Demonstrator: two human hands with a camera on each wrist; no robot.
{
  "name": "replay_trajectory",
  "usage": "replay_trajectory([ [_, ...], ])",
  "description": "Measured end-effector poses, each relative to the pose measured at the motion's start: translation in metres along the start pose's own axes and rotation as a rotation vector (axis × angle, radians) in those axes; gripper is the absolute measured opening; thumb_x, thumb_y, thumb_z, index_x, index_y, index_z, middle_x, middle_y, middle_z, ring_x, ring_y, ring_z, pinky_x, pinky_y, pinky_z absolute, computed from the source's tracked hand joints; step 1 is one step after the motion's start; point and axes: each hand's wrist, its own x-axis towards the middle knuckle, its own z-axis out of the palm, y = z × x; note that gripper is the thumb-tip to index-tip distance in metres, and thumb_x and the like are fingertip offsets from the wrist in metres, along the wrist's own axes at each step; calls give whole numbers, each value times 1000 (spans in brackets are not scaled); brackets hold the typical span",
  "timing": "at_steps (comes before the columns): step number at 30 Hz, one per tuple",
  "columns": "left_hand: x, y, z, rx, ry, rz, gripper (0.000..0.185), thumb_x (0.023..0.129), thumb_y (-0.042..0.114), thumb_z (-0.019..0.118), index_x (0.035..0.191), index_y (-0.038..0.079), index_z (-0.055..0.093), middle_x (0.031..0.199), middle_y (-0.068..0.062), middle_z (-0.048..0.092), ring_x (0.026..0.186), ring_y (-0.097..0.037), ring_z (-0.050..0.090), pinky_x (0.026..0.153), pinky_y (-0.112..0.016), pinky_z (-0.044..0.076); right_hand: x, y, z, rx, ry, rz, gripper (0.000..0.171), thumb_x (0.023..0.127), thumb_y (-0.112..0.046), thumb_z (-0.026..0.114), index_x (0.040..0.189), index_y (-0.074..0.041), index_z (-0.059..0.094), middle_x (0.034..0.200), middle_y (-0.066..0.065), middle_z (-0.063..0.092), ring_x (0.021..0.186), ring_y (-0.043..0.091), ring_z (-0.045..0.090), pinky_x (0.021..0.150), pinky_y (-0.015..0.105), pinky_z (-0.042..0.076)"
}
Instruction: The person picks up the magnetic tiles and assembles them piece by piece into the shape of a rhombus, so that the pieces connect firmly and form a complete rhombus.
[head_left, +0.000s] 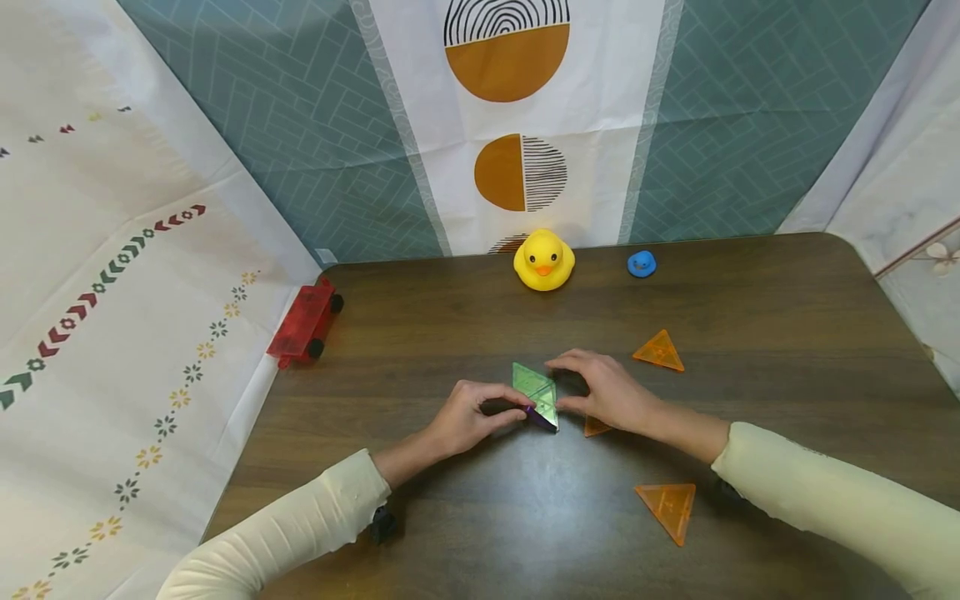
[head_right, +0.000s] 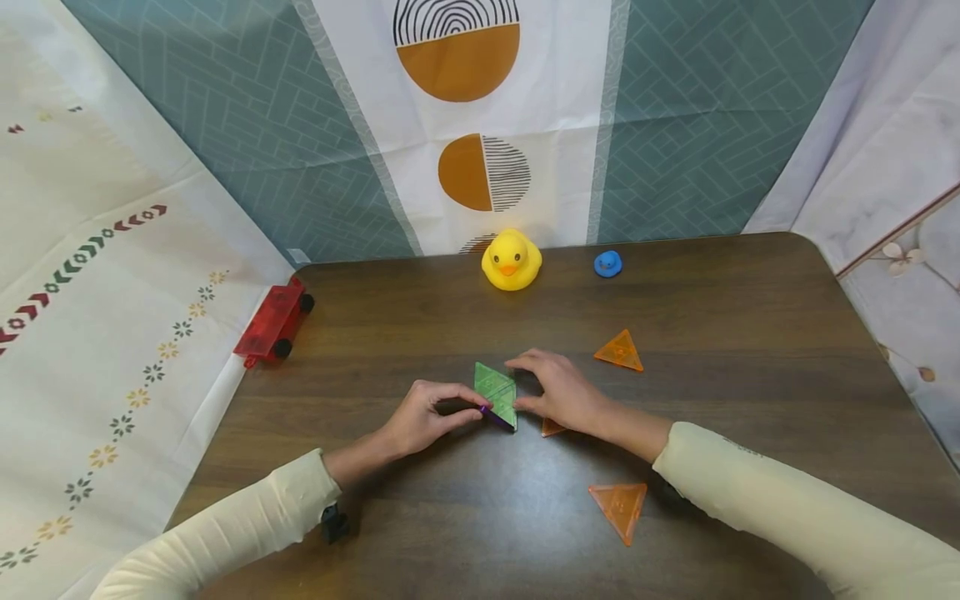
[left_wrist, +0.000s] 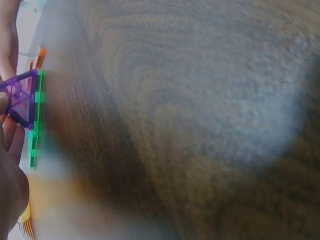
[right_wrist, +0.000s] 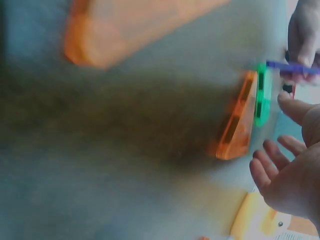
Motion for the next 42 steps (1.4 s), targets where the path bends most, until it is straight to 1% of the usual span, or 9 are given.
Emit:
replay_trajectory([
  [3, 0, 1, 0, -7, -6, -7, 23, 88, 15, 77, 109, 24, 76, 104, 17, 72, 98, -3, 68, 88, -27, 54, 11, 5, -2, 43, -43, 12, 60, 80, -22, 85, 133, -5, 62, 122, 8, 65, 107, 27, 62, 92, 46, 51],
  [6, 0, 1, -1, -11, -6, -8, 23, 87, 14, 77, 109, 23, 76, 104, 17, 72, 97, -3, 68, 87, -29, 55, 22, 10, -3, 54, -95, 19, 62, 81, -26, 84, 135, -7, 61, 120, 7, 64, 103, 24, 60, 88, 41, 51],
  [9, 0, 1, -1, -10, -1, -6, 24, 87, 13, 77, 109, 23, 76, 104, 16, 73, 97, -3, 68, 86, -29, 55, 32, 15, -2, 51, -142, -5, 62, 82, -28, 83, 136, -8, 61, 117, 6, 63, 97, 23, 57, 81, 36, 48],
  [12, 0, 1, 0, -12, 2, -3, 24, 87, 13, 78, 108, 24, 76, 103, 17, 73, 96, -3, 68, 86, -28, 55, 40, 19, -1, 59, -174, -44, 61, 82, -29, 83, 135, -8, 61, 115, 7, 62, 96, 23, 55, 78, 35, 46],
  [17, 1, 0, 0, -7, 7, 14, 23, 87, 14, 78, 107, 25, 76, 102, 18, 72, 95, -3, 68, 85, -26, 54, 51, 24, 1, 65, -205, -90, 61, 81, -31, 84, 134, -10, 63, 113, 6, 61, 101, 23, 55, 84, 38, 46],
  [22, 1, 0, 0, 1, 9, 25, 22, 87, 15, 77, 107, 24, 76, 102, 18, 72, 94, -2, 68, 84, -25, 54, 59, 28, 6, 61, -231, -105, 60, 81, -33, 83, 134, -12, 64, 110, 3, 60, 101, 21, 53, 87, 38, 46],
  [31, 0, -1, -1, -1, -1, 15, 21, 88, 16, 77, 107, 23, 76, 103, 18, 72, 95, -3, 68, 86, -25, 54, 64, 26, 9, 59, -269, -89, 59, 80, -33, 84, 131, -13, 66, 110, 2, 57, 103, 20, 51, 91, 38, 45],
  [39, -1, -1, -1, -1, -8, 13, 22, 87, 16, 77, 108, 22, 76, 104, 17, 72, 96, -3, 68, 87, -25, 54, 69, 22, 7, 47, -325, -59, 61, 80, -31, 84, 135, -14, 63, 111, 2, 55, 105, 20, 50, 94, 39, 43],
  [42, -1, -1, -1, -3, -12, 7, 22, 87, 16, 77, 108, 23, 76, 104, 18, 72, 96, -3, 68, 87, -25, 54, 69, 23, 7, 49, -331, -57, 60, 80, -32, 84, 134, -14, 63, 112, 2, 55, 105, 20, 50, 95, 39, 43],
])
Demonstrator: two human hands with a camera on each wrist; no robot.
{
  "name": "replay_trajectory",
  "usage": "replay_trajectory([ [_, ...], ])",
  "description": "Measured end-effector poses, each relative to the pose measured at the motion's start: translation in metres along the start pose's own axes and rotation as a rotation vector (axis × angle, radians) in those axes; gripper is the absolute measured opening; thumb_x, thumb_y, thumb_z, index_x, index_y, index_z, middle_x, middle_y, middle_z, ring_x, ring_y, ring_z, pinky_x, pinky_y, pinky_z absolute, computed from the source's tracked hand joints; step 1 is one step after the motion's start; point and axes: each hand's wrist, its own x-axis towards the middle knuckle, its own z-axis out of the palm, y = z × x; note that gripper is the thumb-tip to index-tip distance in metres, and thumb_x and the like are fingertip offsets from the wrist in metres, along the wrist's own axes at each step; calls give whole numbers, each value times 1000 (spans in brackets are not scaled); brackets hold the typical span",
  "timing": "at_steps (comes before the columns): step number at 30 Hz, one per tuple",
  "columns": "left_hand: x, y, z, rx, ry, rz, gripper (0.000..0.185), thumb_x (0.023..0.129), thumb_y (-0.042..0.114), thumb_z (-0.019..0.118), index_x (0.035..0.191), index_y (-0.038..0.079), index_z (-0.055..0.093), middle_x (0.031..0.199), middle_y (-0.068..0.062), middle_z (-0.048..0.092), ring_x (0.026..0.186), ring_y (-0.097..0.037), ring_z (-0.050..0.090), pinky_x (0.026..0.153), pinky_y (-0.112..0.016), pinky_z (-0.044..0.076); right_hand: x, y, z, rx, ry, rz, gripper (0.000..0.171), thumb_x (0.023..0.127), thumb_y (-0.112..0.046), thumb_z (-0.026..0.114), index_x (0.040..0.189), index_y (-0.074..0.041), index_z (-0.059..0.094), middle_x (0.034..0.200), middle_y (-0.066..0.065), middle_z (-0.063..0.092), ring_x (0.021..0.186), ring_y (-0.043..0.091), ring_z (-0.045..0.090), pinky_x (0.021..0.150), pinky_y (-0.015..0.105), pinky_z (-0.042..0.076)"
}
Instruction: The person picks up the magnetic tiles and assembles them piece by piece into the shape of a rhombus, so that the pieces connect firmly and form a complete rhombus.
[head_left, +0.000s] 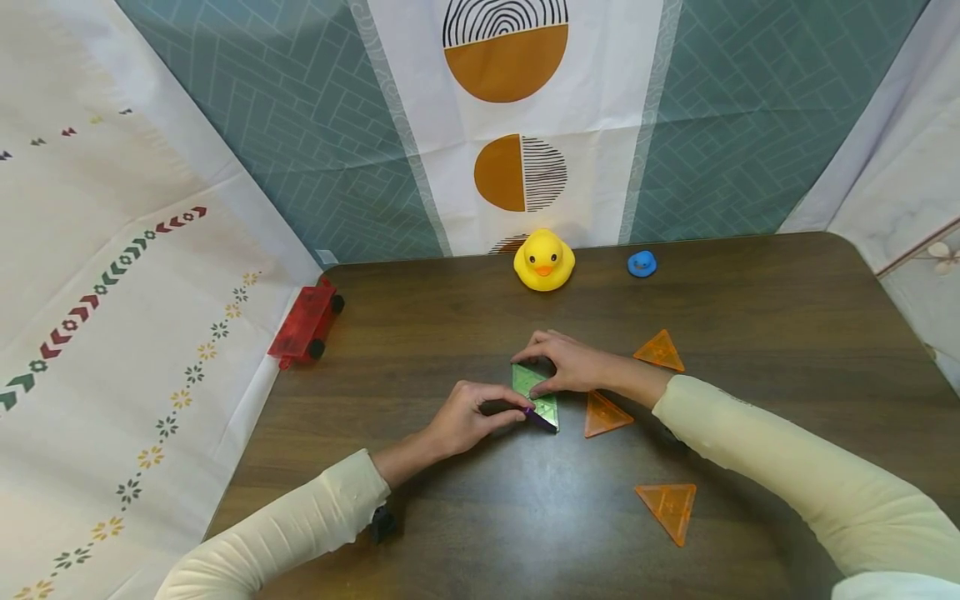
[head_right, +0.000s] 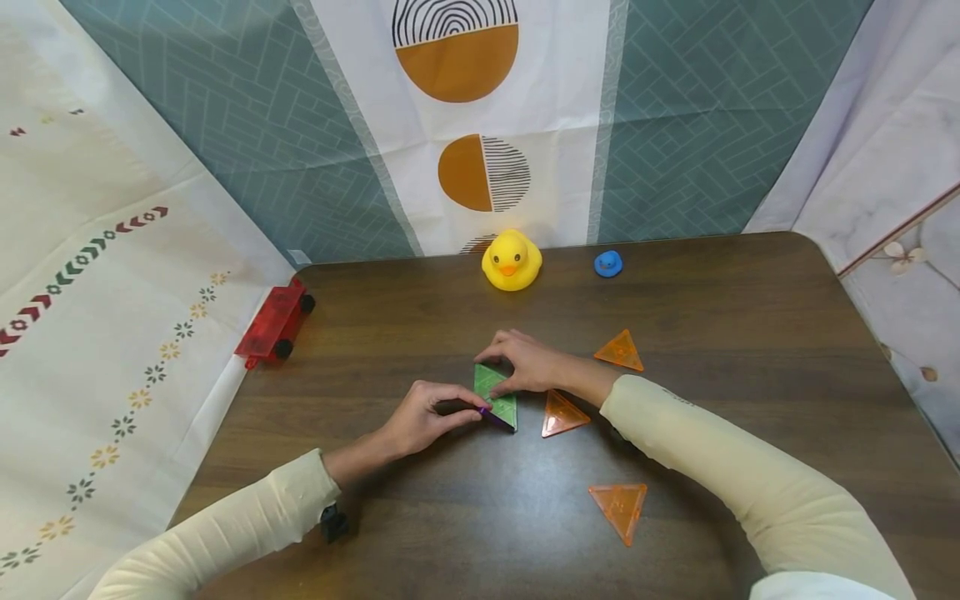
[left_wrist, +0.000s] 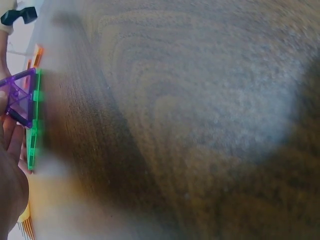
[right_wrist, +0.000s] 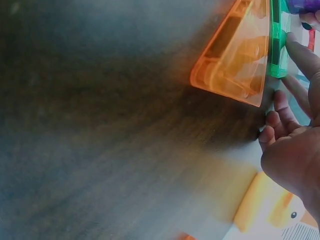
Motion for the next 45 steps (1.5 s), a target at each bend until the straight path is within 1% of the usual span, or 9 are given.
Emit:
replay_trajectory([
  [7, 1, 1, 0, 0, 7, 8, 22, 87, 16, 77, 108, 23, 76, 104, 17, 72, 95, -3, 68, 86, -25, 54, 0, 1, 1, 11, 26, -15, 60, 80, -30, 85, 132, -17, 60, 112, 4, 55, 104, 21, 50, 94, 40, 43],
  [11, 1, 0, 1, -10, 15, 14, 21, 87, 16, 76, 108, 22, 76, 104, 16, 72, 96, -3, 69, 86, -26, 55, -1, 0, 2, 31, 55, -44, 59, 79, -25, 86, 130, -17, 57, 112, 2, 59, 104, 21, 53, 94, 42, 44],
  [14, 1, -1, 1, -19, 22, 20, 20, 87, 16, 76, 107, 22, 76, 104, 15, 72, 97, -4, 69, 86, -26, 55, -2, -2, 3, 57, 69, -62, 59, 79, -20, 85, 129, -17, 55, 111, 1, 62, 102, 20, 55, 92, 41, 47],
  [19, 1, -1, 3, 2, 53, 63, 22, 86, 14, 77, 107, 19, 77, 106, 12, 72, 100, -5, 67, 88, -26, 54, -3, -6, 5, 97, 80, -77, 57, 81, -13, 84, 129, -15, 52, 112, -1, 65, 100, 17, 61, 89, 37, 52],
  [23, 1, -1, 5, 37, 91, 92, 21, 84, 13, 79, 104, 18, 78, 103, 8, 71, 97, -6, 67, 85, -25, 54, -6, -9, 6, 121, 100, -77, 53, 83, -9, 81, 128, -11, 53, 107, -1, 67, 93, 17, 64, 83, 34, 55],
  [26, 1, -1, 6, 52, 113, 99, 20, 84, 14, 80, 103, 16, 78, 100, 5, 71, 93, -8, 67, 83, -25, 55, -8, -11, 7, 120, 122, -76, 49, 85, -8, 79, 128, -9, 55, 105, -1, 68, 92, 16, 64, 81, 32, 55],
  [30, 1, -1, 6, 63, 121, 104, 21, 83, 13, 81, 104, 15, 78, 100, 4, 71, 93, -8, 67, 83, -26, 55, -12, -12, 8, 99, 139, -67, 39, 89, -9, 76, 126, -9, 64, 105, -3, 71, 92, 11, 66, 82, 30, 56],
  [36, 1, 0, 5, 71, 114, 102, 23, 83, 12, 80, 105, 18, 78, 101, 9, 70, 94, -4, 66, 84, -24, 55, -20, -14, 7, 92, 133, -78, 22, 91, -11, 73, 112, -15, 74, 103, -6, 73, 85, 8, 65, 78, 33, 56],
  [45, 3, 3, 5, 80, 127, 103, 22, 82, 9, 81, 101, 18, 76, 98, 11, 70, 90, -2, 65, 83, -23, 55, -26, -16, 6, 92, 122, -84, 16, 93, -14, 71, 108, -17, 76, 100, -8, 73, 77, 6, 61, 71, 28, 54],
])
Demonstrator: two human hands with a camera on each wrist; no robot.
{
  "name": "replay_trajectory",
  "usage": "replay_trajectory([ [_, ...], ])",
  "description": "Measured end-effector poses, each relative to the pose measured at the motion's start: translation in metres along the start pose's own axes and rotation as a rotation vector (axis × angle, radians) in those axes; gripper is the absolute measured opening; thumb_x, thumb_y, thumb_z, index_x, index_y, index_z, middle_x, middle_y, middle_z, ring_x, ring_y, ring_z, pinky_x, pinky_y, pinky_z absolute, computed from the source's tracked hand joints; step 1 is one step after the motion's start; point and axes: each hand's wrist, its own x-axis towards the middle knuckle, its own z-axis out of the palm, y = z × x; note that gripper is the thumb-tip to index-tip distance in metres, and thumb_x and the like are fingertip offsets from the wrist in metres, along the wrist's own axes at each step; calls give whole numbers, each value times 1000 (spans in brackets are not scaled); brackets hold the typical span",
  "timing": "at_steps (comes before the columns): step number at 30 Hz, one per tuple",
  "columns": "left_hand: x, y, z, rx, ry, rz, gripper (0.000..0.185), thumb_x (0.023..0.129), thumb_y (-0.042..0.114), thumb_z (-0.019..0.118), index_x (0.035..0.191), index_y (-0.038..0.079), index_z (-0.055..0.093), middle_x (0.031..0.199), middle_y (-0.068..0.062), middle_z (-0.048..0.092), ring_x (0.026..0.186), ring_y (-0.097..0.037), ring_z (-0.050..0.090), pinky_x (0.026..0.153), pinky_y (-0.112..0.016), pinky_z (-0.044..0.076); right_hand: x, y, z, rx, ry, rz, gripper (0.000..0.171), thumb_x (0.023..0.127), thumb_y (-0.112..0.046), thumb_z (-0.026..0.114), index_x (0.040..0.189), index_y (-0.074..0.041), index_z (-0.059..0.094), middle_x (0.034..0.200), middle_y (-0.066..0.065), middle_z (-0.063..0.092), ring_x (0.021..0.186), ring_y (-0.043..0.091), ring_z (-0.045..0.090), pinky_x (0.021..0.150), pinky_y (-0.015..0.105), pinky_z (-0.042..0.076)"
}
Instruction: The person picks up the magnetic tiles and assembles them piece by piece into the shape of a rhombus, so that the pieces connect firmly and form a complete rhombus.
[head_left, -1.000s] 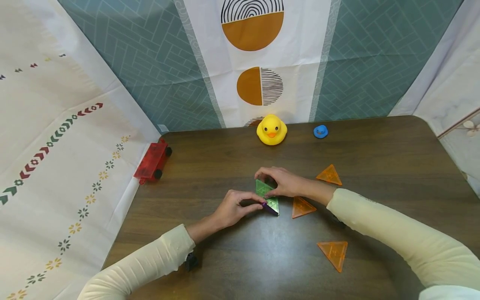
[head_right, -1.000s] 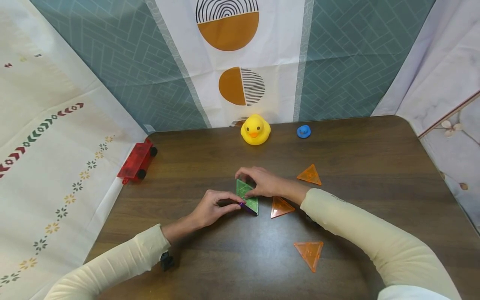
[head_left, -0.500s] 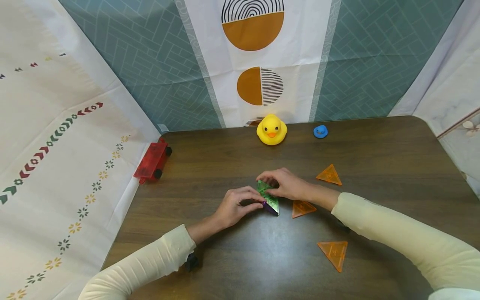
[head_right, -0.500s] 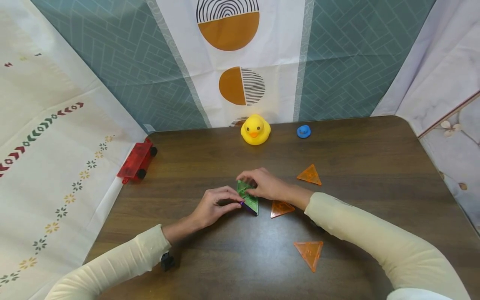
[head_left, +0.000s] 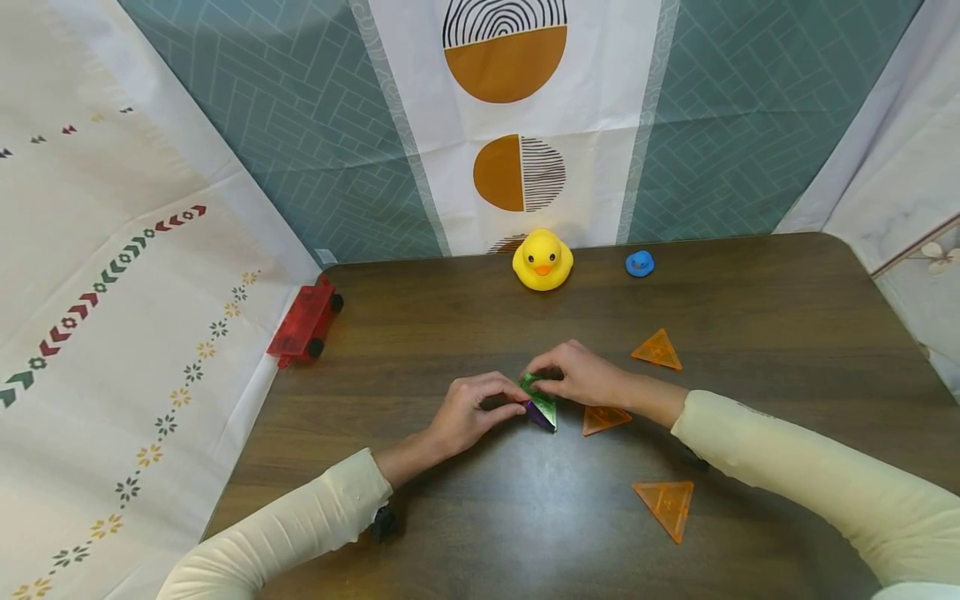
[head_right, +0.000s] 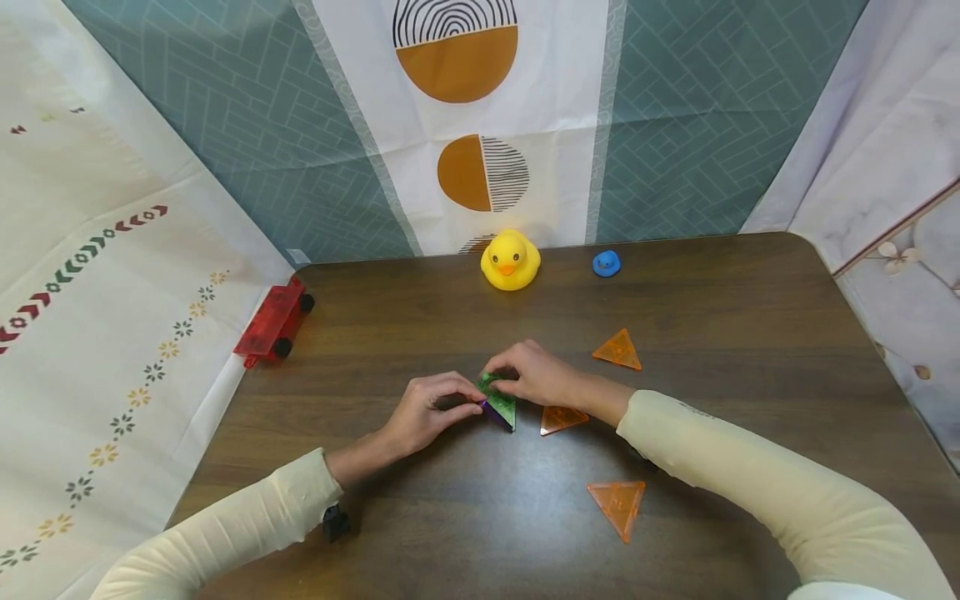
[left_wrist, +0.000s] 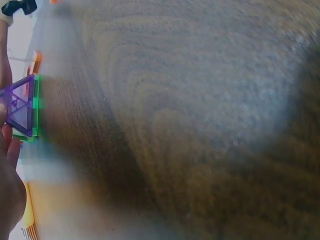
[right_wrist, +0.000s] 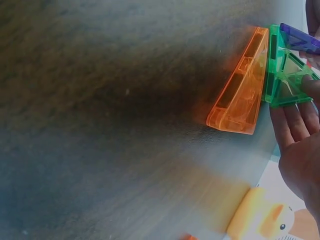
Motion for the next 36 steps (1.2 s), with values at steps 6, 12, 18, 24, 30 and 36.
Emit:
replay_trajectory([
  [6, 0, 1, 1, 7, 0, -14, 22, 81, 9, 82, 100, 18, 76, 97, 12, 70, 89, -1, 65, 81, -26, 56, -2, 1, 0, 13, -10, -7, 14, 94, -15, 70, 106, -18, 76, 99, -9, 73, 76, 8, 60, 69, 25, 53],
  [12, 1, 1, 1, 21, 0, -25, 19, 82, 12, 81, 99, 18, 75, 96, 11, 69, 87, -1, 64, 77, -32, 58, -5, 1, -1, 34, -25, -8, 15, 95, -17, 69, 108, -21, 76, 100, -11, 73, 73, 12, 57, 63, 24, 48],
  [18, 1, 2, 2, 50, 13, -18, 20, 82, 13, 81, 100, 17, 74, 95, 9, 68, 85, -1, 63, 75, -30, 58, -9, 0, -2, 45, -27, -15, 17, 94, -18, 70, 110, -22, 76, 105, -8, 73, 76, 11, 58, 65, 30, 50],
  [24, 2, 4, 2, 63, 16, -32, 18, 83, 14, 81, 99, 17, 74, 94, 8, 68, 85, 0, 63, 74, -28, 58, -11, 0, -1, 41, -28, -16, 18, 93, -17, 72, 109, -22, 78, 107, -9, 73, 78, 7, 59, 68, 36, 53],
  [30, 2, 4, 2, 73, 17, -41, 17, 83, 16, 80, 100, 17, 74, 95, 8, 68, 84, 0, 64, 74, -24, 57, -11, 0, 1, 58, -24, -32, 18, 93, -16, 72, 109, -21, 78, 107, -10, 73, 79, 7, 61, 69, 36, 54],
  [36, 3, 3, 2, 79, 27, -43, 17, 83, 16, 81, 99, 17, 75, 95, 9, 68, 84, 1, 64, 74, -25, 57, -12, 1, 1, 82, -15, -51, 18, 92, -15, 72, 109, -20, 78, 106, -10, 73, 87, 5, 65, 76, 40, 56],
])
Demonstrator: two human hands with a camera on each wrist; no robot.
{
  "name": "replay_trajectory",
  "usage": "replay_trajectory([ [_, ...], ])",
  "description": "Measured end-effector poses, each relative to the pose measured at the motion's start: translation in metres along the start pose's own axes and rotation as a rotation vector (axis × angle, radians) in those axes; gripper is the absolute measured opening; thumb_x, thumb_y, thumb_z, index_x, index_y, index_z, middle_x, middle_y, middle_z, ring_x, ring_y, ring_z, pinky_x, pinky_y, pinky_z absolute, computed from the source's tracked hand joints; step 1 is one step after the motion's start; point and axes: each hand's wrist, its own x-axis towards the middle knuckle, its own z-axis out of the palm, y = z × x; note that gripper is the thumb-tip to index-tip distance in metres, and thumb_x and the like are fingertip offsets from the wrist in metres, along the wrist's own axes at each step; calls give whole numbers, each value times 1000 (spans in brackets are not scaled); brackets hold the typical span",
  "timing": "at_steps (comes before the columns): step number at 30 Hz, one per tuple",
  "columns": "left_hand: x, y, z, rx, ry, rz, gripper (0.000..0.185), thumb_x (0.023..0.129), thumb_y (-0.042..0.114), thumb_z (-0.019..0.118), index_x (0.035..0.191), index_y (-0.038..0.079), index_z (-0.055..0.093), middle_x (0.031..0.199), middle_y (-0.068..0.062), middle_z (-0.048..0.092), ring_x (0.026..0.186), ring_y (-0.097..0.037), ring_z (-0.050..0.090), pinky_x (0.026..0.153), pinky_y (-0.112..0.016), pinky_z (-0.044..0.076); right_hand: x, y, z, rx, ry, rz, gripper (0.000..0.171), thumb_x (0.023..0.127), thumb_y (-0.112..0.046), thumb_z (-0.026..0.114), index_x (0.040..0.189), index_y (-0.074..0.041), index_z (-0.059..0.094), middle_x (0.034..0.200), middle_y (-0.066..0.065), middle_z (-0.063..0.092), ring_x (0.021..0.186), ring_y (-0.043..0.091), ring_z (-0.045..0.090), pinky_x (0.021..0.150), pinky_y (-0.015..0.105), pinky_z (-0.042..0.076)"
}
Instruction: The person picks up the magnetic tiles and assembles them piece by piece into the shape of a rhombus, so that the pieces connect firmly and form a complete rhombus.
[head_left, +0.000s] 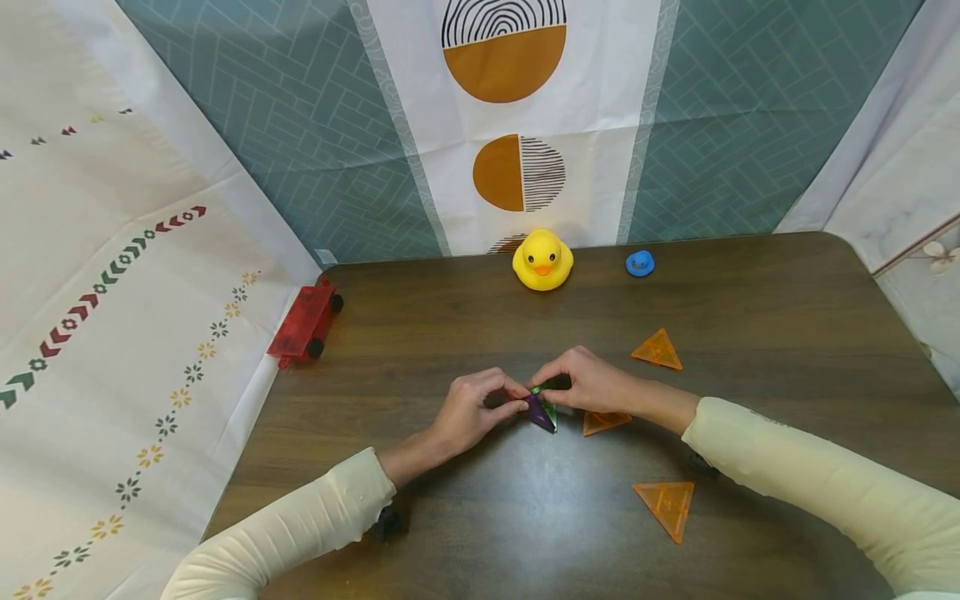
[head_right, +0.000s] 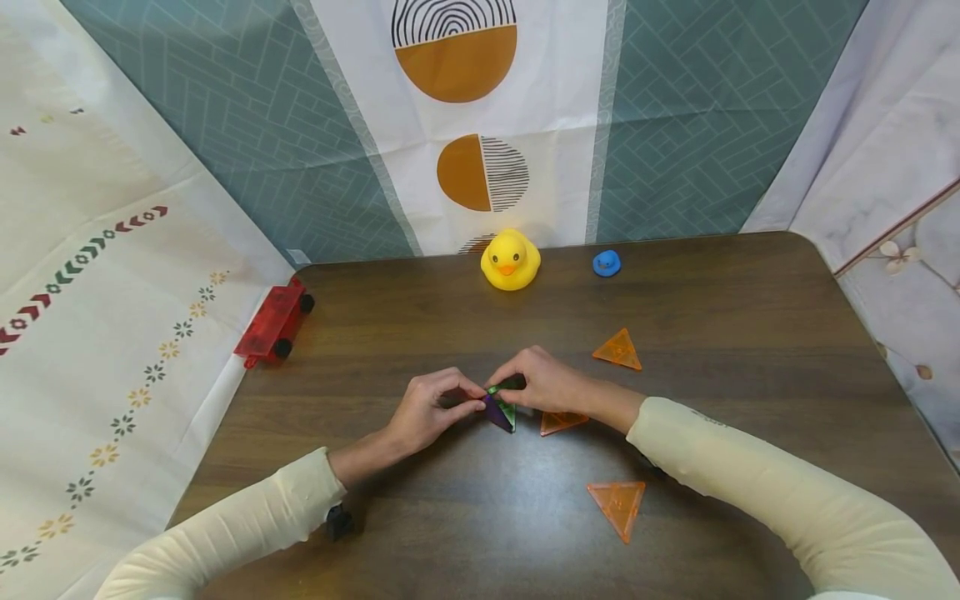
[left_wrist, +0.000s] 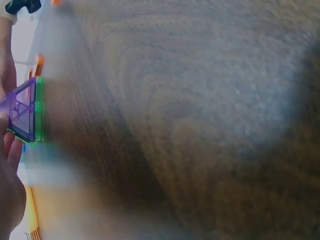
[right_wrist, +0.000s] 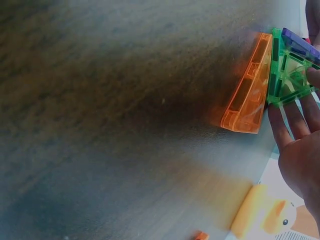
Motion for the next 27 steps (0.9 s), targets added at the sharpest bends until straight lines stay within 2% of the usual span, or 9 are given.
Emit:
replay_trajectory([
  [5, 0, -2, 0, -22, 15, 6, 18, 82, 14, 82, 98, 16, 73, 94, 7, 68, 84, 0, 65, 73, -25, 58, 0, 1, 1, 1, 8, -20, 18, 93, -15, 71, 108, -20, 78, 104, -11, 74, 80, 7, 62, 69, 42, 55],
  [8, 0, -3, -2, -27, 10, 2, 23, 82, 14, 82, 101, 14, 71, 96, 4, 68, 85, -5, 67, 75, -24, 57, -1, 1, 1, 3, 8, -22, 19, 93, -14, 72, 110, -19, 78, 106, -11, 73, 83, 6, 64, 72, 41, 56],
  [13, -2, -7, -6, 28, -68, -26, 32, 83, 15, 81, 112, 14, 69, 104, 3, 67, 91, -10, 68, 80, -23, 56, -2, 0, 1, 7, -6, -8, 24, 92, -13, 72, 115, -17, 76, 114, -10, 71, 102, 7, 66, 88, 39, 56],
  [18, -7, -13, -7, 98, -132, -24, 34, 83, 17, 81, 115, 14, 68, 107, 3, 68, 91, -7, 66, 79, -21, 55, -3, -1, 2, -7, -14, 19, 25, 93, -14, 72, 117, -19, 75, 116, -10, 70, 106, 7, 65, 91, 36, 54],
  [21, -8, -16, -7, 126, -139, -1, 31, 83, 18, 82, 112, 14, 69, 104, 3, 69, 88, -5, 66, 76, -19, 54, -4, -2, 3, -19, -9, 26, 27, 93, -13, 71, 119, -18, 74, 117, -8, 70, 105, 7, 65, 89, 35, 55],
  [27, -9, -20, -7, 144, -157, 9, 21, 86, 20, 79, 106, 18, 71, 101, 7, 70, 86, -3, 65, 75, -18, 54, -6, -2, 2, -71, 20, 52, 28, 93, -10, 71, 120, -16, 73, 115, -5, 71, 88, 8, 64, 75, 33, 56],
])
